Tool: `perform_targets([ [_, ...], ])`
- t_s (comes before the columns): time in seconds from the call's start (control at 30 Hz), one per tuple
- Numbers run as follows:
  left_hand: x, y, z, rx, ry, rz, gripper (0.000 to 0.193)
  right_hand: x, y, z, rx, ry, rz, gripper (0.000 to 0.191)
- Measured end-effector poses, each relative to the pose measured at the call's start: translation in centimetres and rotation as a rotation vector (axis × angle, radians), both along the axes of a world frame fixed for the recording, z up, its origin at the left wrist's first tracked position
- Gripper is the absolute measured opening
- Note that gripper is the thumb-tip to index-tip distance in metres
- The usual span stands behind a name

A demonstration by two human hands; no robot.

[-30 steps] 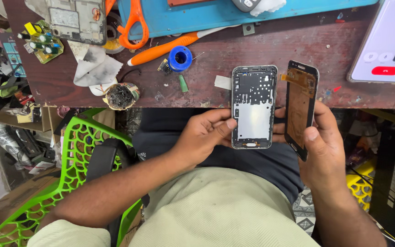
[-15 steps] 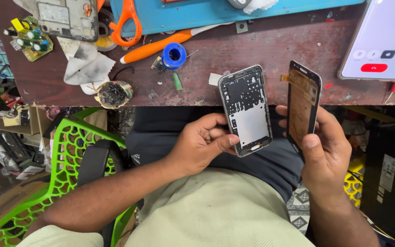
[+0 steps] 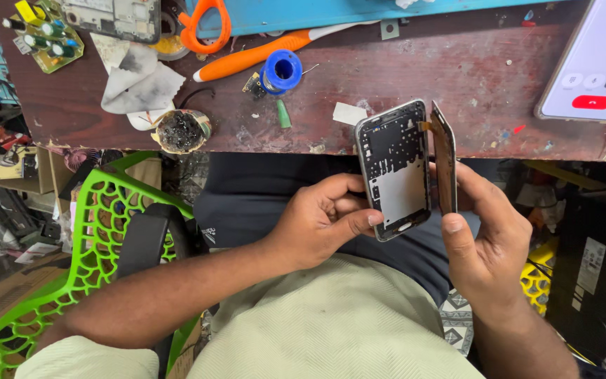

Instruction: The person handles a disassembled smartphone, aligns the screen with the phone body, and secures it with a rubber band. They then manipulate small components and a circuit board on the workbench.

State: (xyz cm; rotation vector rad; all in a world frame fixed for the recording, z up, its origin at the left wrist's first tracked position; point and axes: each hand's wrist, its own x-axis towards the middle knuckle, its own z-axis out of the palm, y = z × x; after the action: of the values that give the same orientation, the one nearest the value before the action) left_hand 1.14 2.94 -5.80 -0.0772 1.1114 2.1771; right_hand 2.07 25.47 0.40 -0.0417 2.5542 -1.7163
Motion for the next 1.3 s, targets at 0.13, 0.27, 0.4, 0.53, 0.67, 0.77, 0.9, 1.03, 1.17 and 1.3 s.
perform_targets([
  [0.13, 0.0, 0.0, 0.3, -0.02, 0.019, 0.001, 0.034, 0.0, -0.1, 0.3, 0.056, 0.02, 0.002, 0.048],
  [0.27, 0.0, -0.1, 0.6, -0.078, 0.054, -0.023, 0.035, -0.1, -0.1, 0.4, 0.077, 0.029, 0.019, 0.048],
  [0.4, 0.0, -0.1, 0.6, -0.056, 0.067, -0.01, 0.036, -0.2, -0.5, 0.7, 0.192, 0.06, 0.024, 0.048],
  [0.53, 0.1, 0.2, 0.5, -0.047, 0.049, -0.005, 0.037, -0.4, -1.6, 1.5, 0.369, 0.124, 0.041, 0.048],
  [0.67, 0.5, 0.7, 0.3, -0.017, 0.045, 0.004, 0.034, -0.9, -2.8, 2.5, 0.584, 0.203, 0.06, 0.058],
  [0.77, 0.8, 0.9, 0.0, 0.016, 0.06, 0.015, 0.032, -1.3, -3.5, 2.9, 0.666, 0.235, 0.06, 0.062],
  [0.9, 1.0, 1.2, -0.4, 0.053, 0.026, 0.027, 0.032, -1.4, -3.9, 3.4, 0.727, 0.237, 0.057, 0.063],
  [1.03, 1.0, 1.5, -0.6, 0.1, -0.004, 0.043, 0.029, -1.4, -4.2, 3.7, 0.746, 0.244, 0.047, 0.063],
  [1.17, 1.0, 1.4, -0.6, 0.104, 0.03, 0.034, 0.025, -1.3, -4.2, 3.9, 0.789, 0.252, 0.049, 0.062],
  [1.3, 1.1, 1.1, -0.6, 0.095, 0.054, -0.027, 0.02, -1.3, -4.2, 3.8, 0.85, 0.293, 0.06, 0.061],
])
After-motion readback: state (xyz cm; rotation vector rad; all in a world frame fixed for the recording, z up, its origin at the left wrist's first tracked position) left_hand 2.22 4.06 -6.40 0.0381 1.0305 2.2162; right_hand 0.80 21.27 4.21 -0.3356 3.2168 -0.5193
